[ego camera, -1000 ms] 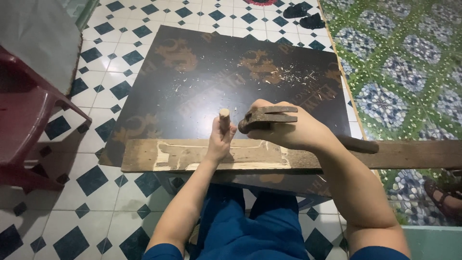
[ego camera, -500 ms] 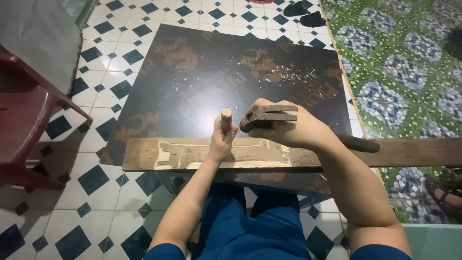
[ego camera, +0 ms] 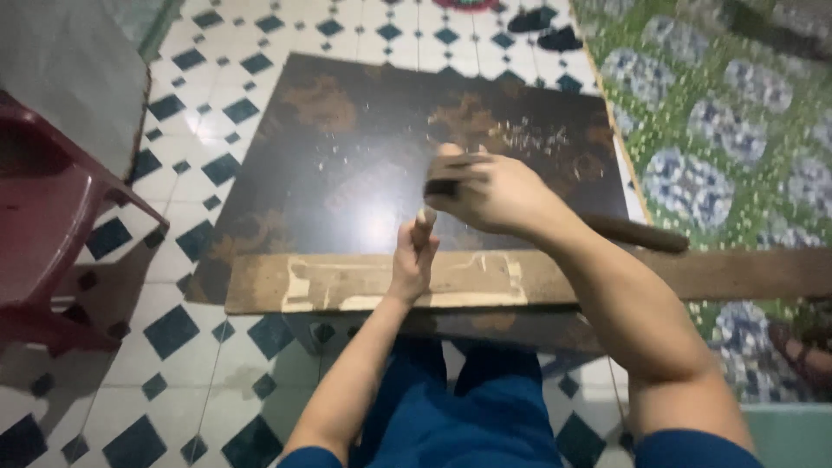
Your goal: Using a hammer and a small wooden chisel to carve a pattern into a wooden board while sitting on the floor.
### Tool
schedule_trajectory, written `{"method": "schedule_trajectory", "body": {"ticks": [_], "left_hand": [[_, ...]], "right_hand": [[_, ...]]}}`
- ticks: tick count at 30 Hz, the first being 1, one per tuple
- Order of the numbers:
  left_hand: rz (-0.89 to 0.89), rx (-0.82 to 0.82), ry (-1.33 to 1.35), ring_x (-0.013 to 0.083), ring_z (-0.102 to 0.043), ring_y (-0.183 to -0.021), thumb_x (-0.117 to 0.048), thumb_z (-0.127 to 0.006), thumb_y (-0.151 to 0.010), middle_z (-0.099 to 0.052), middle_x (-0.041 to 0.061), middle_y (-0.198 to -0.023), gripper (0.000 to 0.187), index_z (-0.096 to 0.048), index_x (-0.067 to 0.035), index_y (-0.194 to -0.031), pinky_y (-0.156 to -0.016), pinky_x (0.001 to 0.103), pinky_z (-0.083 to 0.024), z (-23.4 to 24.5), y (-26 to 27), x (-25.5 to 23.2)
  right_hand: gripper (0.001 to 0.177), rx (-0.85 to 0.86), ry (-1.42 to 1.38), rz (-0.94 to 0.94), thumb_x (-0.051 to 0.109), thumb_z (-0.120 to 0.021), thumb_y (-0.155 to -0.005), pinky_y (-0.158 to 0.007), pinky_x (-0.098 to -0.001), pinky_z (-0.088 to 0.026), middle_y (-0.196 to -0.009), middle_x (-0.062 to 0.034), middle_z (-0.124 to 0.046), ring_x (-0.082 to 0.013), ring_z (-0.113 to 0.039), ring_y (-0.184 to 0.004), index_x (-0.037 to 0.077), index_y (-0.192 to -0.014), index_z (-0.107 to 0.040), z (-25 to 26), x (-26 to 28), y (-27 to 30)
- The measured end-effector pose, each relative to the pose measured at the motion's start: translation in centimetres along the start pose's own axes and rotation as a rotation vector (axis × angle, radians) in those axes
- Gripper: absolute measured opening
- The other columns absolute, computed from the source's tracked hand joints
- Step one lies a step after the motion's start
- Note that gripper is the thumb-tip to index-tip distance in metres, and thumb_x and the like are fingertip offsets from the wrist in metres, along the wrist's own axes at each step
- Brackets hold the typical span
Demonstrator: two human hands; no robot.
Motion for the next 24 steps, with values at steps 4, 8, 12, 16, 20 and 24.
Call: {"method": "schedule_trajectory", "body": {"ticks": [4, 8, 12, 16, 20, 24], "left_hand": [[-0.016, -0.047, 0.009, 0.0307, -0.068, -0.092, -0.044, -0.052, -0.102, -0.061, 0.016, -0.094, 0.032, -0.049, -0.017, -0.118, -0.082, 0.051, -0.055, 0.5, -0.5, -0.1], [0.01, -0.069, 0.086, 0.0259, -0.07, -0.094, -0.032, -0.058, -0.102, -0.066, 0.016, -0.1, 0.024, -0.051, -0.017, -0.119, -0.08, 0.05, -0.056, 0.0, 0.2, -0.2], [0.03, -0.095, 0.103, 0.0218, -0.069, -0.084, -0.039, -0.061, -0.1, -0.063, 0.007, -0.087, 0.026, -0.051, -0.02, -0.115, -0.069, 0.04, -0.056, 2.3, -0.6, -3.9], [0.256, -0.299, 0.74, 0.01, -0.037, -0.045, -0.037, -0.055, -0.1, -0.032, -0.008, -0.057, 0.016, -0.053, -0.034, -0.085, -0.044, 0.022, -0.032, 6.7, -0.8, 1.2], [0.314, -0.565, 1.219, 0.0127, -0.04, -0.055, -0.067, -0.061, -0.092, -0.038, -0.005, -0.06, 0.038, -0.055, -0.029, -0.09, -0.053, 0.027, -0.033, 9.3, 0.1, -1.9], [0.253, -0.439, 1.091, 0.0111, -0.045, -0.057, -0.081, -0.05, -0.087, -0.047, -0.005, -0.066, 0.052, -0.051, -0.031, -0.096, -0.055, 0.024, -0.037, 7.5, -0.7, -0.9]], "right_hand": [[0.027, -0.039, 0.034, 0.142, 0.041, -0.059, -0.099, -0.08, -0.0406, -0.059, -0.089, -0.0129, -0.077, -0.0318, -0.076, -0.085, 0.016, -0.106, -0.069, 1.6, 1.4, -0.4], [0.036, 0.094, -0.017, 0.089, 0.049, -0.057, -0.098, -0.085, -0.0399, -0.058, -0.094, -0.0092, -0.077, -0.0292, -0.075, -0.092, 0.016, -0.106, -0.07, -2.8, 0.4, -1.2], [0.043, 0.153, -0.024, 0.061, 0.055, -0.055, -0.098, -0.088, -0.0394, -0.058, -0.098, -0.0064, -0.078, -0.0272, -0.075, -0.097, 0.016, -0.106, -0.071, -3.4, 0.5, -0.1], [0.047, 0.359, -0.053, -0.073, 0.055, -0.063, -0.092, -0.093, -0.0459, -0.06, -0.11, -0.0121, -0.078, -0.0316, -0.075, -0.106, 0.012, -0.112, -0.067, -4.9, -0.2, 4.4], [0.047, 0.33, -0.296, -0.296, 0.048, -0.064, -0.091, -0.082, -0.0399, -0.062, -0.103, -0.0139, -0.078, -0.0275, -0.08, -0.092, 0.012, -0.123, -0.063, -8.8, -6.1, 7.1], [0.05, 0.277, -0.402, -0.338, 0.045, -0.067, -0.094, -0.061, -0.0335, -0.059, -0.078, -0.0152, -0.074, -0.0251, -0.076, -0.065, 0.01, -0.129, -0.061, -11.1, -9.7, 8.3]]}}
Point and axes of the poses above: each hand's wrist, its own y-axis away from the middle knuckle, its own z-axis out of the back of the hand, x = y × z, the point moved 8 cm from there along -y, towards the middle knuckle
